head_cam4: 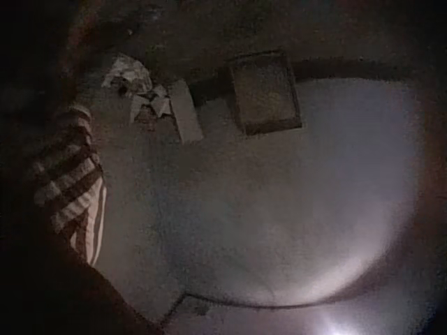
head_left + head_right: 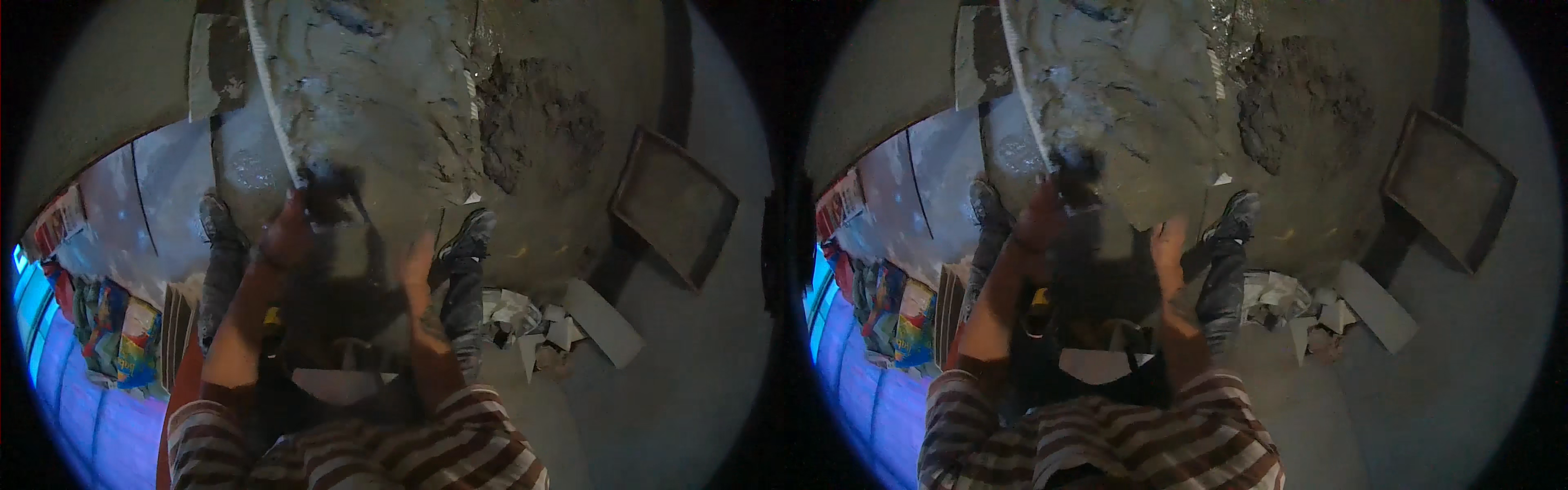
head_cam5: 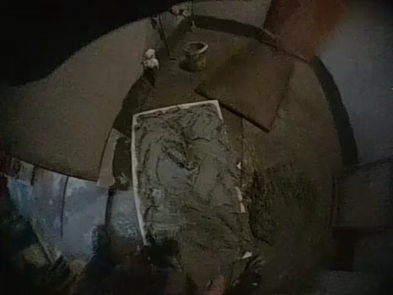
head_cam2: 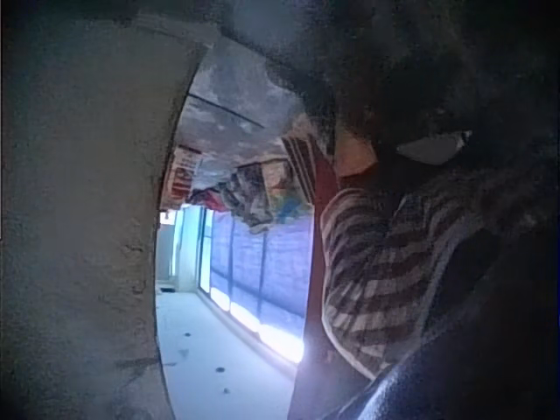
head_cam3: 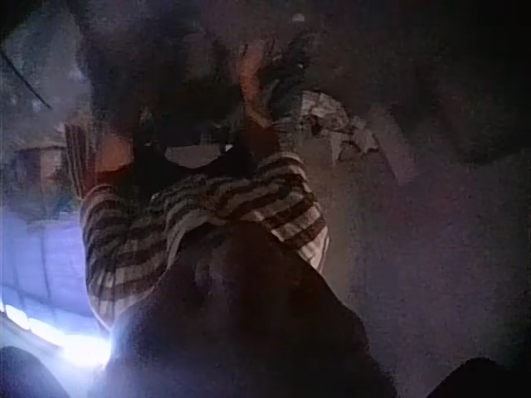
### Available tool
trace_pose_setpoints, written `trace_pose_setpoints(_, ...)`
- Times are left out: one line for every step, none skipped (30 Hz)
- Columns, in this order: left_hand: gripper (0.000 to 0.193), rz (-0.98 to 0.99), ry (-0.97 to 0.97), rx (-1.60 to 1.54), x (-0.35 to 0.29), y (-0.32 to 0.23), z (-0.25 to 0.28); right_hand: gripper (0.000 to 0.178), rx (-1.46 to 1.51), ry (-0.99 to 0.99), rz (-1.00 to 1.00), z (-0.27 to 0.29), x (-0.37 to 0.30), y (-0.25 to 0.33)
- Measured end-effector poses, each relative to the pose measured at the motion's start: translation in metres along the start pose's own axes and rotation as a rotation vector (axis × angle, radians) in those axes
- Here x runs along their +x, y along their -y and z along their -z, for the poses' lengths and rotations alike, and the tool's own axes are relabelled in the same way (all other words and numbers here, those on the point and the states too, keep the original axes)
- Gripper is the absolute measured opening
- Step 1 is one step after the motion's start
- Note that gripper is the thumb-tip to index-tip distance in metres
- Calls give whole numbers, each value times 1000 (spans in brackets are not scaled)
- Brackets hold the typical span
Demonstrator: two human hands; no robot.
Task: The person applies cement to the back of a tile using a trowel.
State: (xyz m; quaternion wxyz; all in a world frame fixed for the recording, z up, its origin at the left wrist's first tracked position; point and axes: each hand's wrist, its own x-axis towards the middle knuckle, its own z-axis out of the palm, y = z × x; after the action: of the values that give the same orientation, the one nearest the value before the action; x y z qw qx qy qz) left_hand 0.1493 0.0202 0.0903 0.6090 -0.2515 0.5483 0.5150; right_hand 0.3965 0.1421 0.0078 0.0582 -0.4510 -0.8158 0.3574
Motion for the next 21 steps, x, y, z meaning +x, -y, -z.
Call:
trace_pose_setpoints(76, 8, -3, 6, 0, 0, -3, 28, 10, 0, -14, -2, 8, -12)
trace_pose_setpoints(75, 15, -11, 12, -3, -3, -7, 28, -28, -39, 45, -3, 19, -22)
trace_pose_setpoints(74, 19, -18, 18, -2, -4, -11, 28, -69, -80, 102, -6, 23, -34)
trace_pose_setpoints(73, 19, -29, 20, -3, -4, -15, 29, -74, -72, 102, -9, 30, -48)
trace_pose_setpoints(72, 15, -46, 31, -6, -6, -16, 29, -47, -51, 88, -18, 29, -62)
trace_pose_setpoints(71, 9, -69, 31, -8, -7, -18, 29, -18, -30, 78, -28, 27, -76)
trace_pose_setpoints(71, 10, -82, 43, -8, -7, -18, 29, 17, -2, 46, -38, 16, -85)
trace_pose_setpoints(76, 14, -158, 47, -9, -6, -18, 30, 48, 26, 14, -50, 5, -93)
trace_pose_setpoints(81, 22, -234, 50, -11, -6, -17, 30, 79, 61, -23, -62, -7, -101)
trace_pose_setpoints(81, 23, -244, 60, -11, -7, -16, 30, 114, 103, -75, -72, -21, -106)
trace_pose_setpoints(83, 24, -233, 81, -14, -9, -13, 30, 177, 143, -146, -85, -41, -108)
trace_pose_setpoints(84, 24, -207, 96, -16, -11, -13, 31, 258, 173, -241, -93, -62, -115)
trace_pose_setpoints(84, 33, -135, 82, 0, -6, -32, 31, 443, 125, -403, -79, -88, -153)
trace_pose_setpoints(84, 65, 105, 40, 37, 8, -92, 31, 888, -107, -605, -13, -105, -257)
trace_pose_setpoints(84, 70, -77, 114, 10, 4, -26, 27, 523, 201, -785, -58, -131, -146)
trace_pose_setpoints(84, 44, -240, 129, -29, -9, 27, 23, 118, 579, -798, -41, -125, -35)
trace_pose_setpoints(86, 70, -136, 174, -17, -9, 13, 21, 239, 407, -758, -22, -149, -61)
trace_pose_setpoints(87, 97, -3, 229, -1, -9, -14, 19, 355, 221, -704, 3, -176, -96)
trace_pose_setpoints(87, 99, 92, 221, 12, -8, -51, 18, 453, 53, -622, 30, -204, -131)
trace_pose_setpoints(84, 76, -9, 179, -4, -11, -37, 17, 594, 161, -685, 42, -183, -80)
trace_pose_setpoints(80, 43, -102, 124, -21, -15, -23, 17, 716, 271, -747, 69, -146, -20)
